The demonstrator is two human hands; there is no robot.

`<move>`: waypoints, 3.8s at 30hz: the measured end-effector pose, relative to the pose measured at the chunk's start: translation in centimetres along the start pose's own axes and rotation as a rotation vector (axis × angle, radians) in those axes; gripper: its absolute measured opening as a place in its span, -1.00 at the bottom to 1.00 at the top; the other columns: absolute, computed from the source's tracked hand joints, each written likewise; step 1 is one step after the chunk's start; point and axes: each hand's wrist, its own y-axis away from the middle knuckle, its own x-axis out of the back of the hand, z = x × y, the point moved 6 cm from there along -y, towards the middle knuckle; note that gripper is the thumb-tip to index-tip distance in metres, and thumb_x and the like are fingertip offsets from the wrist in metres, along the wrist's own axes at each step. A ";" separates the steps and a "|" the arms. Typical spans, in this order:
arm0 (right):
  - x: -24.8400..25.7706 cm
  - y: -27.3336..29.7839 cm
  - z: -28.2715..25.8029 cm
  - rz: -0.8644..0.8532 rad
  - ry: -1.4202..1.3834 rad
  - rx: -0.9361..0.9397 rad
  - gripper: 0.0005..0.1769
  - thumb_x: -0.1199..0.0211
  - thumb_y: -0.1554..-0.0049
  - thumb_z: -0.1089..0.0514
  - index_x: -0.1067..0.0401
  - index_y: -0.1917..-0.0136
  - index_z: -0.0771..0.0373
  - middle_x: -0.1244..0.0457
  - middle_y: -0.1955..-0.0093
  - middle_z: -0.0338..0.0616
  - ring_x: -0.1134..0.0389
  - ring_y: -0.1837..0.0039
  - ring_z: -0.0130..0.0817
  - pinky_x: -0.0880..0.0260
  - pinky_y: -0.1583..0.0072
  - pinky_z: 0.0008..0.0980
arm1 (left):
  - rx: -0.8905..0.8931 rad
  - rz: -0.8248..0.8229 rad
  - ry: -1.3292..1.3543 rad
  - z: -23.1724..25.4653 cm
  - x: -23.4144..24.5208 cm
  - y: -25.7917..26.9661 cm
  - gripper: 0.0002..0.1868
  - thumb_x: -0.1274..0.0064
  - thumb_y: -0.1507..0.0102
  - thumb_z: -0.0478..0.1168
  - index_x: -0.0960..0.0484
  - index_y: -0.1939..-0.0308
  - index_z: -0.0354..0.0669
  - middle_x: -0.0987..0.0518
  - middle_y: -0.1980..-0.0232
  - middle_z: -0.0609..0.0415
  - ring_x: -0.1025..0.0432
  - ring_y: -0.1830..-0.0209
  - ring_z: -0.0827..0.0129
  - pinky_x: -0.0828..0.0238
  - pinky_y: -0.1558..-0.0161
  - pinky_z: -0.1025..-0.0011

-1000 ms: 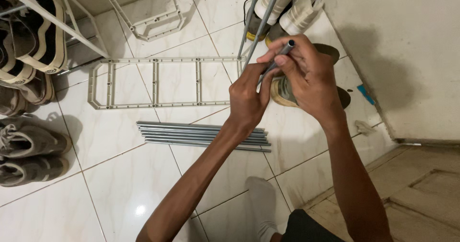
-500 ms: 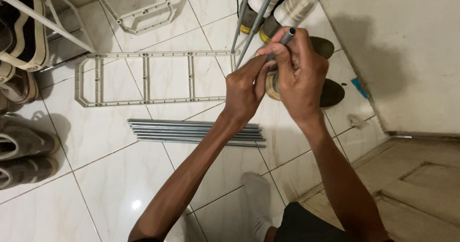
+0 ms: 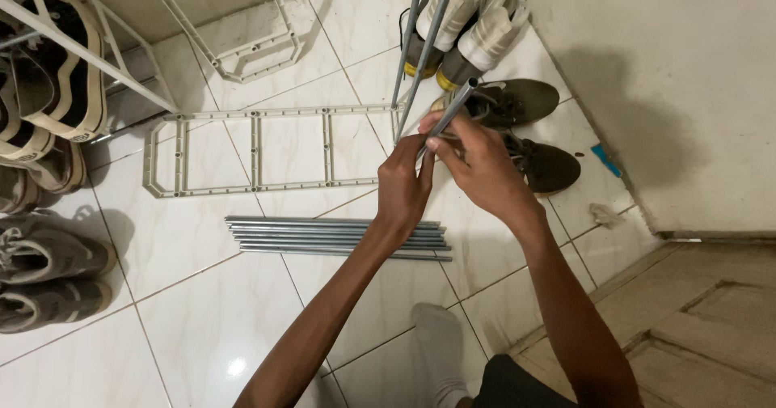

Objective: The person assembles a white plastic shoe rack by inserting metal rods into the frame slots. They handle the frame and rods, aligning and pushing them into place on the floor.

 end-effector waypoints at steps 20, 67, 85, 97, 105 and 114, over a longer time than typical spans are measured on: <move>-2.7 1.2 5.4 0.110 0.152 0.003 -0.87 -0.19 -0.35 0.28 -0.41 -0.15 0.37 -0.42 0.02 0.00 -0.51 0.07 -0.25 -0.46 0.08 -0.34 | 0.048 -0.065 -0.012 -6.3 -1.6 1.8 -0.89 -0.13 -0.32 -0.41 -0.59 0.08 -0.33 -0.60 0.15 -0.17 -0.54 0.29 -0.07 -0.45 0.31 0.18; -6.0 1.9 9.9 -0.027 0.216 -0.085 -0.79 -0.32 -0.29 0.26 -0.40 -0.14 0.37 -0.37 -0.09 0.06 -0.44 -0.14 -0.03 -0.42 -0.12 -0.15 | 0.027 -0.336 0.007 -12.2 -1.9 2.6 -0.89 -0.15 -0.34 -0.40 -0.60 0.06 -0.33 -0.59 0.14 -0.13 -0.55 0.27 -0.06 -0.44 0.27 0.14; -4.7 0.8 7.2 -0.116 0.012 -0.027 -0.81 -0.21 -0.35 0.25 -0.45 -0.21 0.36 -0.41 -0.11 -0.04 -0.48 -0.23 -0.21 -0.47 -0.31 -0.20 | 0.024 -0.238 -0.053 -10.9 -2.4 3.5 -0.89 -0.09 -0.41 -0.33 -0.56 0.03 -0.32 -0.62 0.22 -0.21 -0.55 0.32 -0.08 -0.50 0.31 0.15; -5.7 1.6 7.6 0.077 -0.070 -0.027 -0.81 -0.20 -0.40 0.21 -0.38 -0.17 0.41 -0.38 -0.07 -0.04 -0.49 -0.15 -0.36 -0.56 -0.19 -0.37 | -0.001 -0.197 0.000 -11.4 -2.1 3.9 -0.89 -0.11 -0.38 -0.32 -0.64 0.07 -0.33 -0.61 0.32 -0.21 -0.53 0.41 0.00 -0.46 0.38 0.19; -7.4 1.8 8.4 0.404 -0.332 0.031 -0.68 0.00 -0.58 0.11 -0.19 0.01 0.31 0.00 0.18 -0.26 0.03 0.16 -0.54 -0.02 0.09 -0.50 | -0.016 -0.178 0.002 -10.9 -1.8 4.1 -0.77 -0.15 -0.36 -0.31 -0.65 -0.10 -0.25 -0.67 0.17 -0.16 -0.58 0.33 0.04 -0.54 0.32 0.25; -7.2 0.6 9.2 0.472 -0.435 0.087 -0.55 0.13 -0.52 0.01 -0.01 0.21 0.19 0.11 0.40 -0.35 0.15 0.38 -0.62 0.12 0.28 -0.48 | -0.079 -0.077 -0.022 -10.4 -2.1 4.5 -0.78 -0.23 -0.32 -0.30 -0.64 -0.02 -0.30 -0.69 0.16 -0.13 -0.61 0.32 0.12 -0.55 0.32 0.30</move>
